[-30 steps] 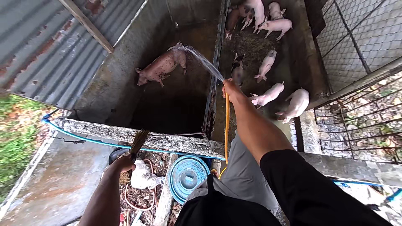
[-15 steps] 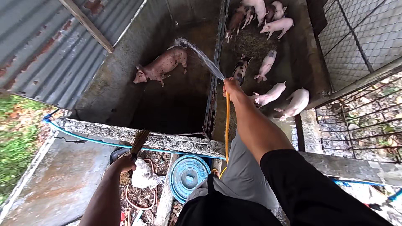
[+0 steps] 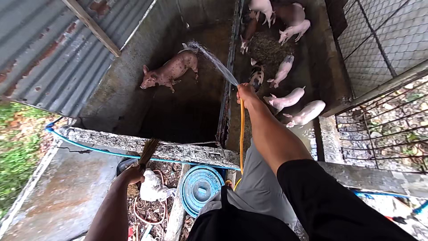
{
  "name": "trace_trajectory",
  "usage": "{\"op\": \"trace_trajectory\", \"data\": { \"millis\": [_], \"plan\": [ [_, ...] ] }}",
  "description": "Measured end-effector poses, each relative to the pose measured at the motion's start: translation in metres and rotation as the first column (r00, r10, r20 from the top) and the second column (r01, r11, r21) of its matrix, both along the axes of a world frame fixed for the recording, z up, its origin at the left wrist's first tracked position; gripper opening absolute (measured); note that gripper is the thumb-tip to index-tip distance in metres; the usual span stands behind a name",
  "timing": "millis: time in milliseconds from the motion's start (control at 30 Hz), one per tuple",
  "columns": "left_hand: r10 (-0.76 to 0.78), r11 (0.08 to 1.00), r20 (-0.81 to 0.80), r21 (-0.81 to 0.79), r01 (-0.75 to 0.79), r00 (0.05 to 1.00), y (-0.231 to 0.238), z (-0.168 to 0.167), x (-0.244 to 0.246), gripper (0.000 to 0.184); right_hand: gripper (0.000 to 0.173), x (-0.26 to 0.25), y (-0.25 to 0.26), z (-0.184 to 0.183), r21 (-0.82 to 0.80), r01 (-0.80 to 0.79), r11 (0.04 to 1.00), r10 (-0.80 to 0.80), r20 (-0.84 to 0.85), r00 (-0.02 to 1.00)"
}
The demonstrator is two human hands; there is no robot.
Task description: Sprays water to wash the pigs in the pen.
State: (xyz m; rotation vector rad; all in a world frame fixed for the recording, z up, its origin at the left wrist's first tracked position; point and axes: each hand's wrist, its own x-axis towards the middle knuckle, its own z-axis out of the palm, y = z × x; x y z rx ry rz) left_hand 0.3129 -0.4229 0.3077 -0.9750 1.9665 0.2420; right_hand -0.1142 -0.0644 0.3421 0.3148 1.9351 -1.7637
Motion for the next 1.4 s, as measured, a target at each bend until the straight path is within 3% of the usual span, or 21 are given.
{"op": "trace_trajectory", "data": {
  "millis": [933,1400],
  "plan": [
    [0.003,1.000,-0.009,-0.008,-0.003,1.000,-0.003,-0.004,0.002,0.088,0.024,-0.001,0.001,-0.002,0.011,0.043,0.999,-0.044,0.011,0.999],
    [0.010,1.000,-0.014,-0.008,-0.010,1.000,-0.003,-0.003,0.000,0.093,0.026,0.006,-0.008,0.005,0.019,-0.079,0.997,0.079,-0.014,0.997]
  ]
}}
